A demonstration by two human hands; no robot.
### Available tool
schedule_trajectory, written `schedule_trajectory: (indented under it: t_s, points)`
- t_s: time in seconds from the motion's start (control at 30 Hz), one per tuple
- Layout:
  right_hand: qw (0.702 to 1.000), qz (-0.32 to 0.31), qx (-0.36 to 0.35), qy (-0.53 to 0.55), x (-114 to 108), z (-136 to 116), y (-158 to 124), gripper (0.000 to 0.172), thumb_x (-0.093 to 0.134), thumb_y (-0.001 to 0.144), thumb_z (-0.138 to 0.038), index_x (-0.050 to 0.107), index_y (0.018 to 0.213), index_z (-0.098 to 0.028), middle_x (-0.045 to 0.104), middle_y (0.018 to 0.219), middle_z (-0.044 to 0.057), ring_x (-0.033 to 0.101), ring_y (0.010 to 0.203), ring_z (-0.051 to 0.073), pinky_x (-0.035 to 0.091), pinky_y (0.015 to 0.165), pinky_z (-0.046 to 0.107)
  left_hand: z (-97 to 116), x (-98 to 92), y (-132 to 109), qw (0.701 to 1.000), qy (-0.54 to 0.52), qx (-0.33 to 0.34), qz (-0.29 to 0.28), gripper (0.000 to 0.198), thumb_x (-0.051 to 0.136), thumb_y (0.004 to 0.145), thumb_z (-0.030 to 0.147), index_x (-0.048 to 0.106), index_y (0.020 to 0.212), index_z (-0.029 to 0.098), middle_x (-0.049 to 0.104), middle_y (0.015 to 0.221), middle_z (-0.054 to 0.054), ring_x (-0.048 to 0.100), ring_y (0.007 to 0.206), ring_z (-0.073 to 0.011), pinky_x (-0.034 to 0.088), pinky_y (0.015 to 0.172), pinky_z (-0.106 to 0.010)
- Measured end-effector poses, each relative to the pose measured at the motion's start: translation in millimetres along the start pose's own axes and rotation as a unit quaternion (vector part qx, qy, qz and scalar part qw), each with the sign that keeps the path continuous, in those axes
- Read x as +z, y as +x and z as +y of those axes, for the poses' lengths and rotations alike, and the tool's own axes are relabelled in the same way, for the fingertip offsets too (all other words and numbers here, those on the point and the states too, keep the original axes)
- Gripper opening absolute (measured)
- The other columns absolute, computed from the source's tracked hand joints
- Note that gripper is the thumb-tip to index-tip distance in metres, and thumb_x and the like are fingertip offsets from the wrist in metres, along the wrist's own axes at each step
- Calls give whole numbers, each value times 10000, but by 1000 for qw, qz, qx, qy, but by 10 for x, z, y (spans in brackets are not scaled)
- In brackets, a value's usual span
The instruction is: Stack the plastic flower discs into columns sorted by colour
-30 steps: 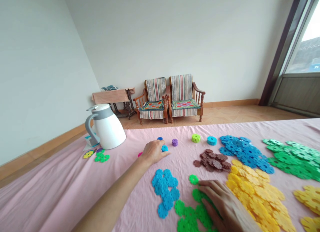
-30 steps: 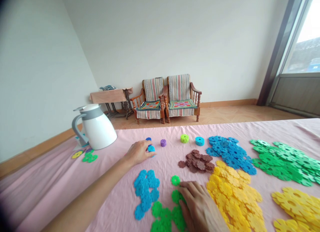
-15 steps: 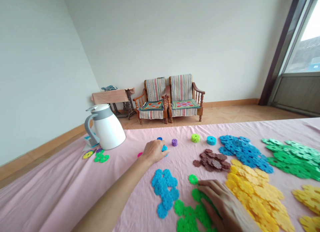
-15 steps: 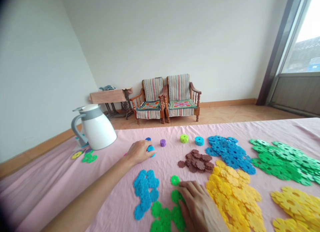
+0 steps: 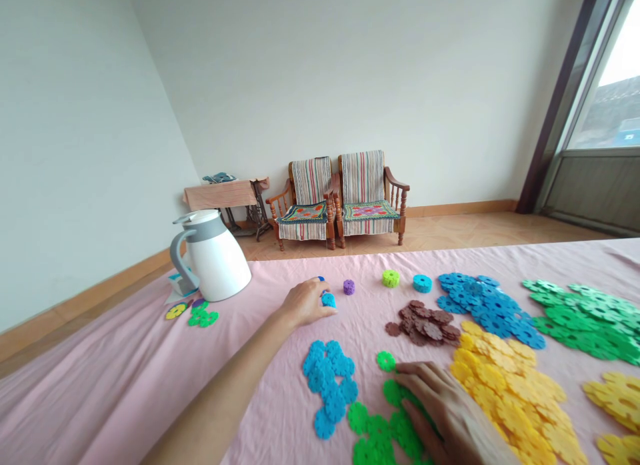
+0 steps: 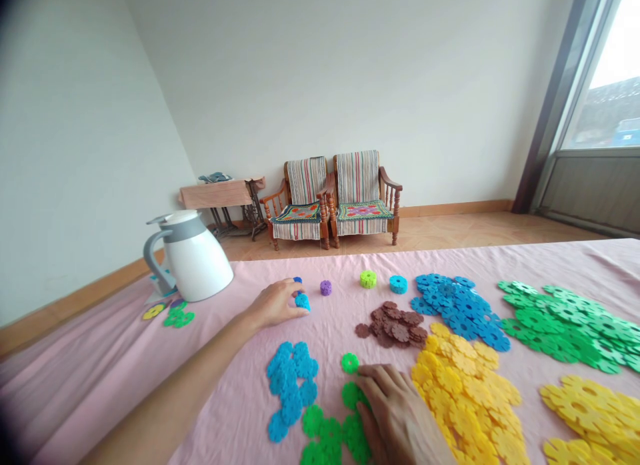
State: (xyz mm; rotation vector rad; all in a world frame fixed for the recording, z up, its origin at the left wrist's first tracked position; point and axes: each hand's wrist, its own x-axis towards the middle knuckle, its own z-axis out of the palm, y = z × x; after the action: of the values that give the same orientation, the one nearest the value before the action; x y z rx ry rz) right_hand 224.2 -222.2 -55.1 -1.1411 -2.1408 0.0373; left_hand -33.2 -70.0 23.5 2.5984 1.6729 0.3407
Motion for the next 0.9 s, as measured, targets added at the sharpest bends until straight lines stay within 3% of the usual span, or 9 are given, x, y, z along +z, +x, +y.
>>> schedule_trajectory:
  t_s: [0.1,0.27,0.37,0.43,0.5,0.67,0.77,0.9]
  points:
    - [1000,-10,6,1,-20,-8,17,250,468,921,-242,633,1106,-271,692,1087,47,647,985,218,538,833,364,-72,-13,-82,993,-107,-12,41,408,767,665,355,649,1025,204,647,940,-22,626,780,-170,488,733,-261]
    - [1000,3,3,-1,-14,-32,24,211,512,907,-313,649,1061,-265,695,1093,63,657,976,237,544,807,378,-10,174,-434,960,-219,-82,156,193,584,817,226,642,993,174,650,953,-36,606,743,-130,488,739,-248]
    - [1000,6,11,9,-8,-70,112,246,464,930,-308,633,1098,-245,688,1106,80,651,990,238,530,822,389,80,301,-622,963,-207,-72,158,209,540,772,99,634,942,177,638,888,-18,590,724,-125,476,736,-243]
    - [999,-32,26,18,-10,-89,260,282,406,937,-258,633,1099,-211,686,1091,99,644,1007,237,512,851,393,117,333,-667,969,-185,-61,154,222,503,744,42,617,876,179,623,855,-11,582,716,-127,465,726,-242]
    - [993,-102,58,14,7,-83,478,326,365,920,-177,637,1100,-178,681,1080,116,619,1065,237,477,904,395,122,331,-645,974,-158,-57,150,234,462,722,3,587,797,186,610,816,-5,581,732,-136,450,718,-240]
    - [986,-143,84,2,223,60,1112,317,412,882,-53,622,1114,-110,675,1047,127,647,975,194,483,863,339,47,311,-484,988,-97,-49,111,275,415,673,-49,530,697,199,594,764,6,586,789,-152,419,694,-230]
    - [982,-166,94,-5,409,160,1388,200,535,932,-208,605,1107,-142,670,1033,61,646,939,187,508,833,385,4,321,-408,992,-74,-56,83,281,424,682,-43,548,729,204,603,785,5,593,803,-156,421,707,-235]
    - [978,-190,85,-11,578,210,1575,226,573,929,-319,612,1085,-160,657,1048,45,642,933,186,518,833,410,-21,322,-346,994,-60,-70,60,270,440,706,-22,573,766,205,621,822,-10,610,843,-175,433,744,-256]
